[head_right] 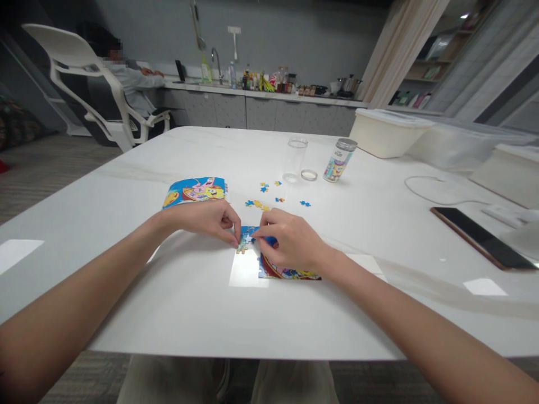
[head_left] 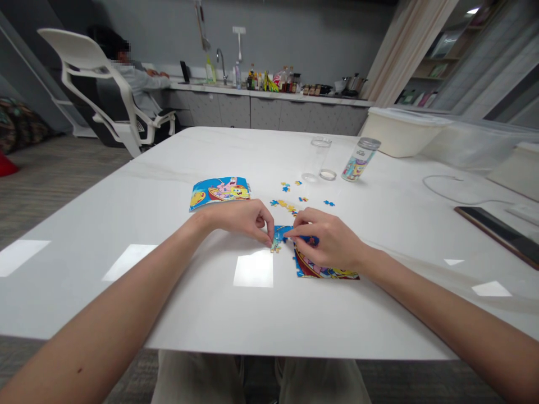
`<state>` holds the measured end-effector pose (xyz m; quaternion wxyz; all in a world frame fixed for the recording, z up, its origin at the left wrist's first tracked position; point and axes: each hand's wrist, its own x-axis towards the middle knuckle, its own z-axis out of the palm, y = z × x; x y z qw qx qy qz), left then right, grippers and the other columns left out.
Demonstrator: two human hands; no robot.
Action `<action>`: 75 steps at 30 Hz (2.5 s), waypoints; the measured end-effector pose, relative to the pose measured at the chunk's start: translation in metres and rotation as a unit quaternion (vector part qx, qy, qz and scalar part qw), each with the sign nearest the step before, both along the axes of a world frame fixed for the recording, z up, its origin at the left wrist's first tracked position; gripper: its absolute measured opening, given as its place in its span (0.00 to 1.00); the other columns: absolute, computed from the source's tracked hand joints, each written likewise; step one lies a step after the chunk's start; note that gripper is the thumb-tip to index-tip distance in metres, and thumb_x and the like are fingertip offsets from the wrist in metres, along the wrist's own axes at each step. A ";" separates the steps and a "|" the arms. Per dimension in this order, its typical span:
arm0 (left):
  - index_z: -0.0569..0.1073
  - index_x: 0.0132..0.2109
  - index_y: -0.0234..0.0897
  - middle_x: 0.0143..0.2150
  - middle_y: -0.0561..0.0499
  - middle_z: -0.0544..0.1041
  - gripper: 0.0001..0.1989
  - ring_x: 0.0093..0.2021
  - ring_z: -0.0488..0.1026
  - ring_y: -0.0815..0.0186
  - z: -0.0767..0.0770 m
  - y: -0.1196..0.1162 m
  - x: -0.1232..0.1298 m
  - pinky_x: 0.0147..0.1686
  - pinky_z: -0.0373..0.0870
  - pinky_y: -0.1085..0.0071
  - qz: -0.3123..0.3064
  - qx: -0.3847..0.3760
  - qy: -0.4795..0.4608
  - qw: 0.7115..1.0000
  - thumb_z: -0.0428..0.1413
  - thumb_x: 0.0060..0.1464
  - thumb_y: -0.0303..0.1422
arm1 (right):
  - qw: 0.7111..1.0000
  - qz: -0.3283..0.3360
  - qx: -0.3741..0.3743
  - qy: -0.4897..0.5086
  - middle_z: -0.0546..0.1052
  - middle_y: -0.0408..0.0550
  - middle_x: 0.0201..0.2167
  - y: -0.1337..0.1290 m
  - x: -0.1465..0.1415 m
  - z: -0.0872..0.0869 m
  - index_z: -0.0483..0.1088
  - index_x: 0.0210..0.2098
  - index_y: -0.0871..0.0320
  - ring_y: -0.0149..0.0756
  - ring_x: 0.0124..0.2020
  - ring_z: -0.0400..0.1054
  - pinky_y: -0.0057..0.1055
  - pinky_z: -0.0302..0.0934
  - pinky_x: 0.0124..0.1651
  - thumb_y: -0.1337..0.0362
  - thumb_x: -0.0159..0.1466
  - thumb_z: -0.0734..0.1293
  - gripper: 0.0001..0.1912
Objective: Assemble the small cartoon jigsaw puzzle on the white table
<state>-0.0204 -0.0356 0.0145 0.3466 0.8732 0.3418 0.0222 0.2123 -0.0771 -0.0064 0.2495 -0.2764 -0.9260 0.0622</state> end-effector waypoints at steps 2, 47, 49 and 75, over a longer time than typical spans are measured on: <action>0.81 0.35 0.40 0.19 0.60 0.54 0.12 0.20 0.49 0.73 0.001 -0.001 0.001 0.21 0.45 0.72 0.000 0.000 0.003 1.000 0.61 0.48 0.43 | 1.000 0.007 -0.003 -0.021 0.74 0.50 0.32 0.000 0.000 0.000 0.79 0.35 0.57 0.35 0.33 0.66 0.33 0.62 0.35 0.69 0.61 0.62 0.13; 0.74 0.47 0.42 0.21 0.59 0.63 0.21 0.22 0.60 0.70 0.007 -0.002 0.002 0.27 0.57 0.73 0.071 0.034 0.087 0.993 0.59 0.47 0.45 | 0.962 -0.270 -0.012 0.027 0.73 0.49 0.35 0.038 0.028 0.003 0.69 0.42 0.59 0.37 0.35 0.67 0.34 0.59 0.40 0.69 0.62 0.59 0.11; 0.74 0.48 0.42 0.21 0.59 0.64 0.22 0.22 0.60 0.70 0.007 -0.002 0.002 0.27 0.57 0.74 0.073 0.034 0.087 0.993 0.59 0.47 0.45 | 0.956 -0.292 -0.016 0.013 0.72 0.50 0.37 0.042 0.030 0.001 0.69 0.43 0.59 0.39 0.37 0.67 0.35 0.60 0.42 0.69 0.62 0.59 0.12; 0.72 0.48 0.42 0.22 0.58 0.65 0.22 0.22 0.61 0.68 0.005 -0.004 0.002 0.26 0.58 0.72 0.073 0.032 0.096 0.992 0.58 0.46 0.45 | 0.961 -0.260 -0.030 -0.088 0.74 0.56 0.47 0.061 0.047 -0.013 0.71 0.46 0.61 0.43 0.48 0.67 0.38 0.60 0.52 0.72 0.62 0.61 0.14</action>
